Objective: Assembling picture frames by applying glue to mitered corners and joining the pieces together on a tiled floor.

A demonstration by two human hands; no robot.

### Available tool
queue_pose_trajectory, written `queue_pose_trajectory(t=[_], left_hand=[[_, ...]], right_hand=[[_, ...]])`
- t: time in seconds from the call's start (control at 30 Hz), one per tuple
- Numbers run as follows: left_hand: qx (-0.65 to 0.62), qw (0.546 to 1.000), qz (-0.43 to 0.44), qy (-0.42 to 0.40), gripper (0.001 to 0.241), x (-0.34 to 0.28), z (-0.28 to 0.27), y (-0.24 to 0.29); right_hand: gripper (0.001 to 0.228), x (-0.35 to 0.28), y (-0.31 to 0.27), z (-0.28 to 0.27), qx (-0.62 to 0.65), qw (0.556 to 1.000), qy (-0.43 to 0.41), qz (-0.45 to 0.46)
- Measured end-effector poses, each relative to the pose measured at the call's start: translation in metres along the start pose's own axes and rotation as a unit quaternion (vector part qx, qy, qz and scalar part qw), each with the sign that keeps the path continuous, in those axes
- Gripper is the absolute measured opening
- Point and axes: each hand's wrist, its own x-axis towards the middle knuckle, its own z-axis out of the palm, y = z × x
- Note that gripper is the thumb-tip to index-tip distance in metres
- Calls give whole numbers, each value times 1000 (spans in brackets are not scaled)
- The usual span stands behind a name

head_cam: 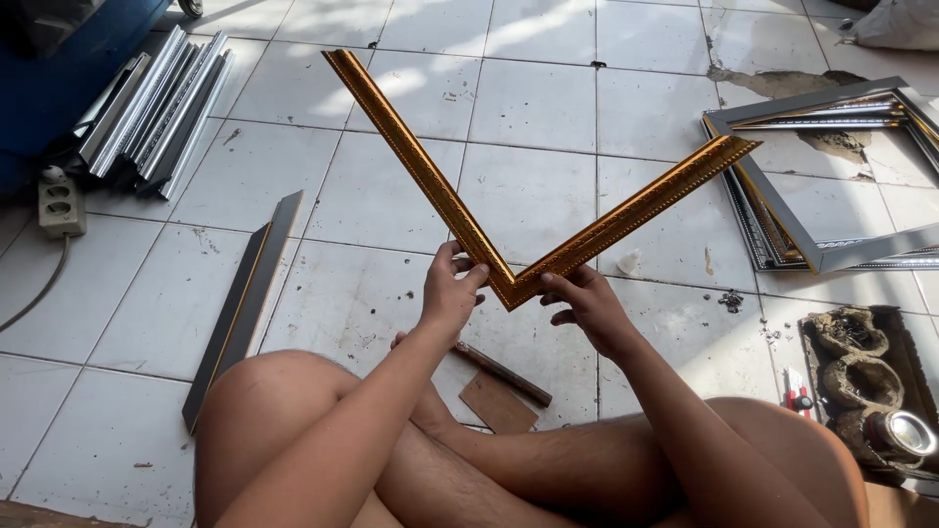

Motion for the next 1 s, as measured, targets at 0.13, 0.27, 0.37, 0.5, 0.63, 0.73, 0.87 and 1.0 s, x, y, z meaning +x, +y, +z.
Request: queue_pose_trajectory(t=[0.13, 0.27, 0.37, 0.5, 0.63, 0.73, 0.87, 1.0], left_hand=[[100, 989, 107, -22, 52, -31, 2, 46], [106, 981, 159, -30, 56, -36, 10, 45], [104, 978, 176, -36, 59, -31, 9, 26], [80, 981, 150, -91, 61, -22, 10, 14], [81, 982, 125, -119, 63, -17, 12, 7], [58, 983, 129, -113, 62, -3, 18, -3], [64, 984, 123, -115, 61, 9, 19, -11], [82, 982, 135, -104, 60, 11, 23, -8]], right_hand=[[37, -20, -23, 5, -129, 985, -6, -111], [34, -19, -13, 0, -121, 983, 20, -133], [35, -15, 19, -2, -125, 982, 50, -129], [29, -25, 31, 5, -147, 976, 56, -152], [29, -31, 30, 12, -141, 968, 40, -206], [30, -26, 26, 9, -150, 966, 37, -207], [30, -23, 30, 11, -148, 967, 36, -206], [32, -11, 45, 7, -132, 976, 36, -170]])
